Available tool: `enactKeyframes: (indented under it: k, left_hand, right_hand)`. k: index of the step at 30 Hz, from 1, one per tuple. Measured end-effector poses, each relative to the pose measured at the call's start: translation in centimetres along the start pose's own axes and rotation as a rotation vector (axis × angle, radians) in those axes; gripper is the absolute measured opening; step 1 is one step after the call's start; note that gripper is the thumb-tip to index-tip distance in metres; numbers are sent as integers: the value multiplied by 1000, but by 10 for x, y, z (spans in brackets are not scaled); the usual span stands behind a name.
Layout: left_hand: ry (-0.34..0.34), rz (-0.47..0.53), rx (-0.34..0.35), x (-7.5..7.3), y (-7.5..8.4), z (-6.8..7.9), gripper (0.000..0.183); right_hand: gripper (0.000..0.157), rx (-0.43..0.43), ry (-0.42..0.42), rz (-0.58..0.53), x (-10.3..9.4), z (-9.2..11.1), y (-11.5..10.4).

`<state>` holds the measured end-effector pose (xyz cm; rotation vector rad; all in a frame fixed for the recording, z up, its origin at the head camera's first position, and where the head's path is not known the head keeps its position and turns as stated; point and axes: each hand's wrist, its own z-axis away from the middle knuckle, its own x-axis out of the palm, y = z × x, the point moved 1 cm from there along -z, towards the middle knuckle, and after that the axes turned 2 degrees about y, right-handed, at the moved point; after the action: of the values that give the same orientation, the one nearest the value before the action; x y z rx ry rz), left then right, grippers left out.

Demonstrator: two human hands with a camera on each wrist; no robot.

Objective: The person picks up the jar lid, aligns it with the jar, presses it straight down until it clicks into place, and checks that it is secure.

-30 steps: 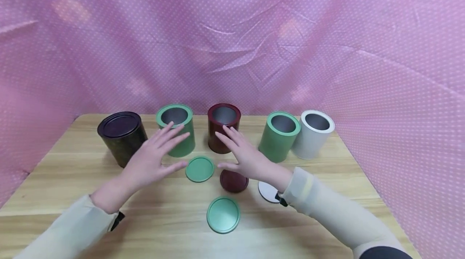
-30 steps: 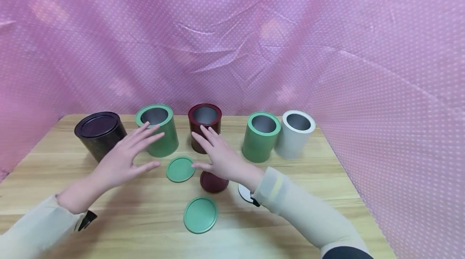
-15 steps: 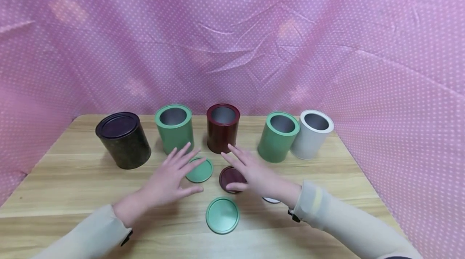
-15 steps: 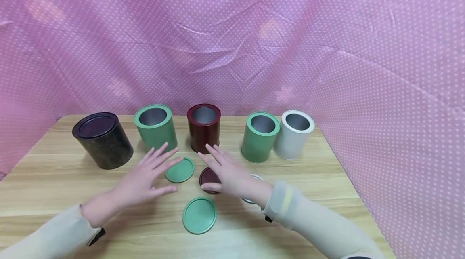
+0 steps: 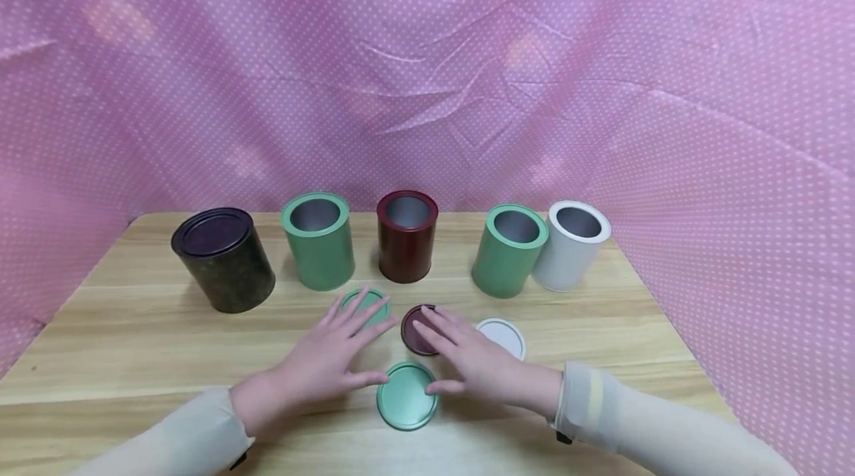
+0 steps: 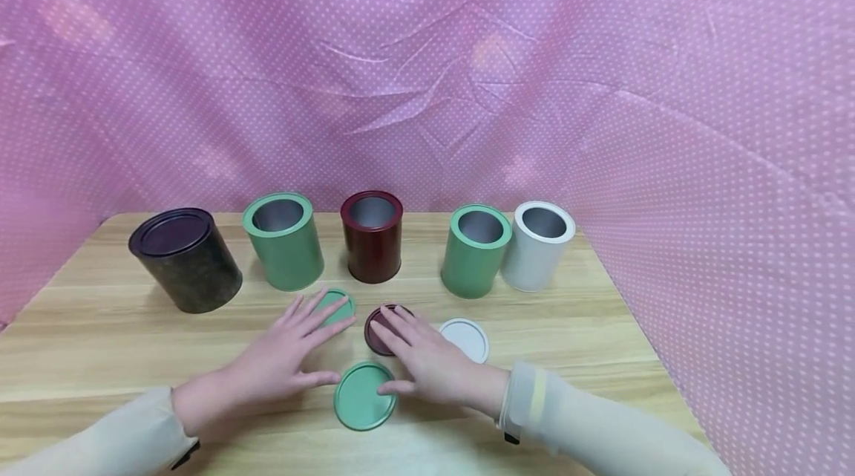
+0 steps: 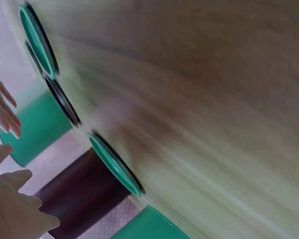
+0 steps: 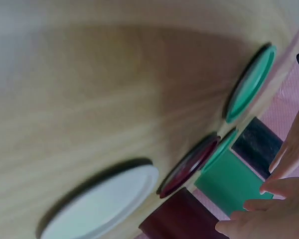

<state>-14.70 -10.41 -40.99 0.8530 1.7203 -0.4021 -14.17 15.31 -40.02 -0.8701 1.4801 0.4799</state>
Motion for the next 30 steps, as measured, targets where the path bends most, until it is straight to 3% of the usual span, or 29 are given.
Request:
enactKeyframes:
  k: [7,14,19,22,30]
  left_hand:
    - [-31,17,30,7,8,6,77]
    - [-110,81,-5,15,17,13,84]
    - [-98,44,5,21,20,16,83]
    - [-114,45,-17,22,22,19,81]
    - [-233,99,-89,22,31,25,83]
  right_hand:
    - [89,28,-84,-39,7,6,-4]
    - [89,51,-115,-109,15,12,-7]
    - [89,54,-129,-137,20,15,-7]
    - [88,43,-124,-155,22,17,-6]
    - [90,14,-117,-130,27,18,-4]
